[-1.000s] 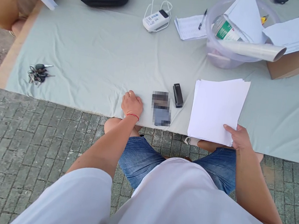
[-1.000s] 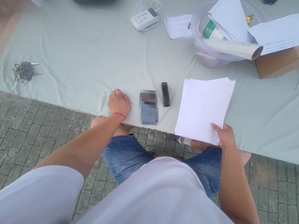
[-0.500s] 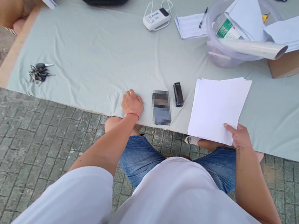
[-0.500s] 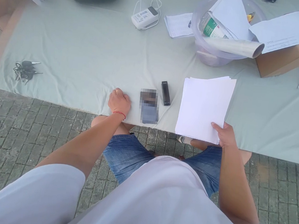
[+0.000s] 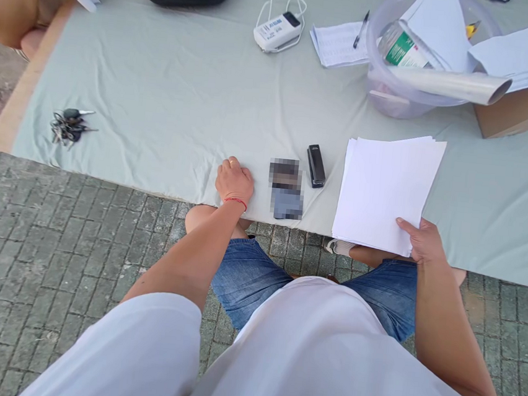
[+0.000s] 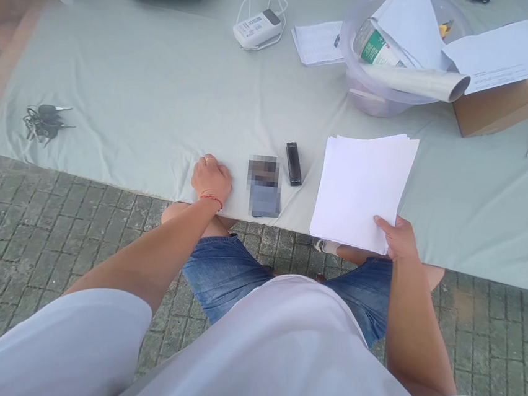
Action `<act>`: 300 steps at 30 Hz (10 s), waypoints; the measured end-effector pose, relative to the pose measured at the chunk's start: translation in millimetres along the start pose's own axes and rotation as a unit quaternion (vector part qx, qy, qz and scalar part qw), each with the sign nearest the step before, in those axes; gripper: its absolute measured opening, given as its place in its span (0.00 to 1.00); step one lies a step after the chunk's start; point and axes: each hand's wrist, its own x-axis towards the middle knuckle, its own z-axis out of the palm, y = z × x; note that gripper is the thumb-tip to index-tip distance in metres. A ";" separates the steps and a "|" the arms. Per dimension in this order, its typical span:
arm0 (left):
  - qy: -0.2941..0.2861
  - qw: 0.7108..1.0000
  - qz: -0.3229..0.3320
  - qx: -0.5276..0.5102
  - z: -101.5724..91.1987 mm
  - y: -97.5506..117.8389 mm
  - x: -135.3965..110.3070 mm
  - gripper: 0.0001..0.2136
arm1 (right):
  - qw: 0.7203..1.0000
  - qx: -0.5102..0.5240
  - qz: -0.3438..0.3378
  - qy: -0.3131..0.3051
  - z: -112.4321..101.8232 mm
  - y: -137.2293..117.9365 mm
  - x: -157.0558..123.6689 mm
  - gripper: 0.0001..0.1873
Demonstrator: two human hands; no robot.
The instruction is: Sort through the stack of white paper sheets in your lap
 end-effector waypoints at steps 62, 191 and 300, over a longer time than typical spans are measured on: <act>0.002 0.999 0.004 -0.048 -2.4 0.2 -1.7 0.14 | 0.999 -0.026 0.017 -0.038 -4.8 4.0 -0.8 0.23; -0.264 0.790 -0.059 -0.551 -4.4 57.2 -210.4 0.13 | 0.988 0.123 0.033 -0.093 -16.5 87.2 -87.1 0.21; -0.267 0.801 -0.090 -0.527 -2.0 54.6 -212.6 0.28 | 0.983 -0.092 -0.090 -0.130 26.9 68.4 -101.4 0.22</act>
